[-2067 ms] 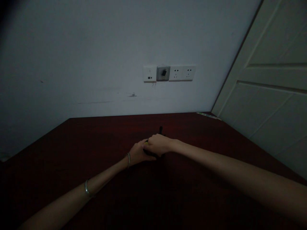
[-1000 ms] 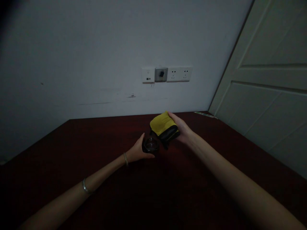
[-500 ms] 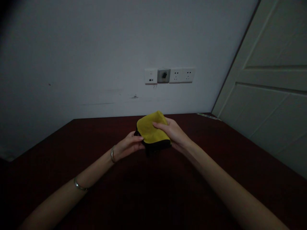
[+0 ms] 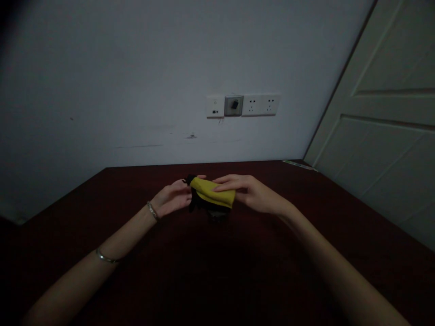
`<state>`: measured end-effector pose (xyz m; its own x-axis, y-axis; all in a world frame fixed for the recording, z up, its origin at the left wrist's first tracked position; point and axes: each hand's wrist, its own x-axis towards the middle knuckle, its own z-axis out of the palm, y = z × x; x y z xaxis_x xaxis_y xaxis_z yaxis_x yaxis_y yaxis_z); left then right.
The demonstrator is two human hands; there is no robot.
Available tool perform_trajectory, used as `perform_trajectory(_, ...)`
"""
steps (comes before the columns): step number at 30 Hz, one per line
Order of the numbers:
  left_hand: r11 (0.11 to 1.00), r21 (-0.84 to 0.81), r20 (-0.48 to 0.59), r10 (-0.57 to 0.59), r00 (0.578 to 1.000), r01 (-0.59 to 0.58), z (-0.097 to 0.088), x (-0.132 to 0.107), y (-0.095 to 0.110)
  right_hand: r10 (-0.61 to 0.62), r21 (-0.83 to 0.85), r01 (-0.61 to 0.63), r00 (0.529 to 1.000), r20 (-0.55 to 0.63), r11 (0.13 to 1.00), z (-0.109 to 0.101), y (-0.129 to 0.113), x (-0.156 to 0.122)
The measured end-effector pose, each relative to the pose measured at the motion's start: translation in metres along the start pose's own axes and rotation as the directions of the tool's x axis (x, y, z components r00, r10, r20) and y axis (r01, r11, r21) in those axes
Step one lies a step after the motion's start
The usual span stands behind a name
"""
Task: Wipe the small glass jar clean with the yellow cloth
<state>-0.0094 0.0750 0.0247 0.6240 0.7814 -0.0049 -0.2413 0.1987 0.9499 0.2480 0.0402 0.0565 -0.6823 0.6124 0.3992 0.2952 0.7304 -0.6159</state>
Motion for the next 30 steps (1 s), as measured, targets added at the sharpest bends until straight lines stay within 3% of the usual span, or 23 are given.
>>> perform_trajectory(5,0.991,-0.075,-0.011,-0.113,0.994,0.111,-0.007,0.008,-0.004,-0.034,-0.252,0.036,0.999,0.014,0.967,0.008,0.004,-0.001)
perform_trajectory(10,0.959,0.265,0.04,-0.117,0.992,0.102,0.001,0.008,-0.007,-0.089,-0.373,0.097,0.995,0.038,0.923,0.021,0.004,0.0)
perform_trajectory(13,0.878,0.473,0.084,-0.131,0.988,0.076,0.002,0.005,-0.001,-0.085,-0.306,0.085,0.996,0.014,0.948,0.02,0.003,0.0)
perform_trajectory(15,0.824,0.566,0.076,-0.102,0.992,0.042,0.0,0.005,0.003,-0.054,-0.177,0.056,0.998,0.017,0.983,0.016,0.003,0.0)
perform_trajectory(19,0.719,0.693,0.066,0.011,0.998,-0.053,-0.005,0.008,0.006,0.162,0.066,-0.161,0.987,-0.018,0.985,0.017,0.008,0.0)
perform_trajectory(22,0.594,0.796,0.089,0.075,0.993,-0.117,-0.002,0.006,0.009,0.242,-0.011,-0.245,0.964,-0.107,0.969,0.024,0.018,0.001)
perform_trajectory(27,0.277,0.932,0.173,0.232,0.957,-0.235,0.017,-0.006,0.013,0.096,-0.086,-0.108,0.986,-0.136,0.99,0.037,0.027,0.002)
perform_trajectory(30,0.092,0.949,0.271,0.254,0.928,-0.302,0.027,-0.009,0.006,0.026,-0.138,-0.061,0.971,-0.239,0.989,0.04,0.024,0.001)
